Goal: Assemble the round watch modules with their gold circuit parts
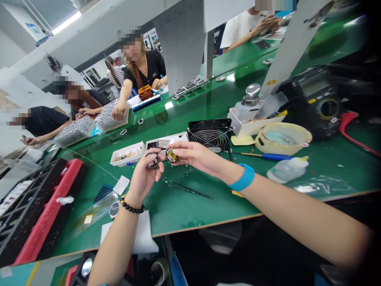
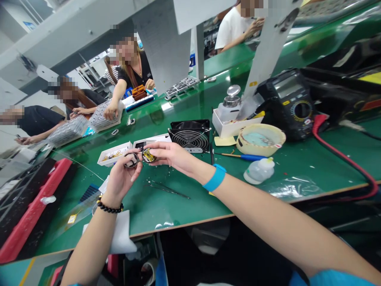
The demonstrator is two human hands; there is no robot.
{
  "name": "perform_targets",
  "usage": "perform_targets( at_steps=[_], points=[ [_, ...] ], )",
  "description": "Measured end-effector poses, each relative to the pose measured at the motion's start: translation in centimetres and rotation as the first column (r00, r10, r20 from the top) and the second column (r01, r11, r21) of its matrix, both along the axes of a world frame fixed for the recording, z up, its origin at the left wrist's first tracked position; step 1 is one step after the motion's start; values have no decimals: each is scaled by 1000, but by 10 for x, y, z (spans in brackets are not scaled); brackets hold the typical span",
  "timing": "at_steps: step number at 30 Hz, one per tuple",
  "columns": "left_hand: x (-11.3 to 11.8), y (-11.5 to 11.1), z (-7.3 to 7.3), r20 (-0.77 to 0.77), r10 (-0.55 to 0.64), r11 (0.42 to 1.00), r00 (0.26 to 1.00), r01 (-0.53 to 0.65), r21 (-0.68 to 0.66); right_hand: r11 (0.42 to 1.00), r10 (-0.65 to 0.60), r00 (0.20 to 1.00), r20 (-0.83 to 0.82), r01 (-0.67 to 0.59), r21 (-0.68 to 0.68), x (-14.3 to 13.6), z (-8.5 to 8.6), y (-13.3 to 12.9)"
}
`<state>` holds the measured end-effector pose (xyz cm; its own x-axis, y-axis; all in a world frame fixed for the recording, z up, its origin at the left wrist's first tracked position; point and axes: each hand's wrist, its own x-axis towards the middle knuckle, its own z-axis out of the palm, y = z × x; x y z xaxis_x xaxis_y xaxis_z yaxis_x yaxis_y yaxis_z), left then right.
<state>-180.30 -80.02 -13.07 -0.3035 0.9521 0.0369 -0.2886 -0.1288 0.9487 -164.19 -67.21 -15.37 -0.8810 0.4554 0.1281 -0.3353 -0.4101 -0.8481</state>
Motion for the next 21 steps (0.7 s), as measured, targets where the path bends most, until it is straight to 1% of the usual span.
perform_targets(
  at_steps=[5, 12, 16, 21],
  points=[
    [4, -2, -3, -129, -16, 998, 992, 8, -60, 988, -97, 995, 15, 94, 123, 0, 1, 0],
    [5, -5, -9, -330, -39, 997, 943, 14, -76, 969, -176, 980, 92, 156, 190, -2, 0, 1],
    [5, -6, -11, -378, -66, 995, 924, 31, -97, 949, -227, 971, 76, 203, 243, -3, -1, 1],
    [5, -5, -14, -433, -39, 996, 901, 3, -85, 930, -252, 965, 66, 223, 292, -2, -3, 2]
  ],
)
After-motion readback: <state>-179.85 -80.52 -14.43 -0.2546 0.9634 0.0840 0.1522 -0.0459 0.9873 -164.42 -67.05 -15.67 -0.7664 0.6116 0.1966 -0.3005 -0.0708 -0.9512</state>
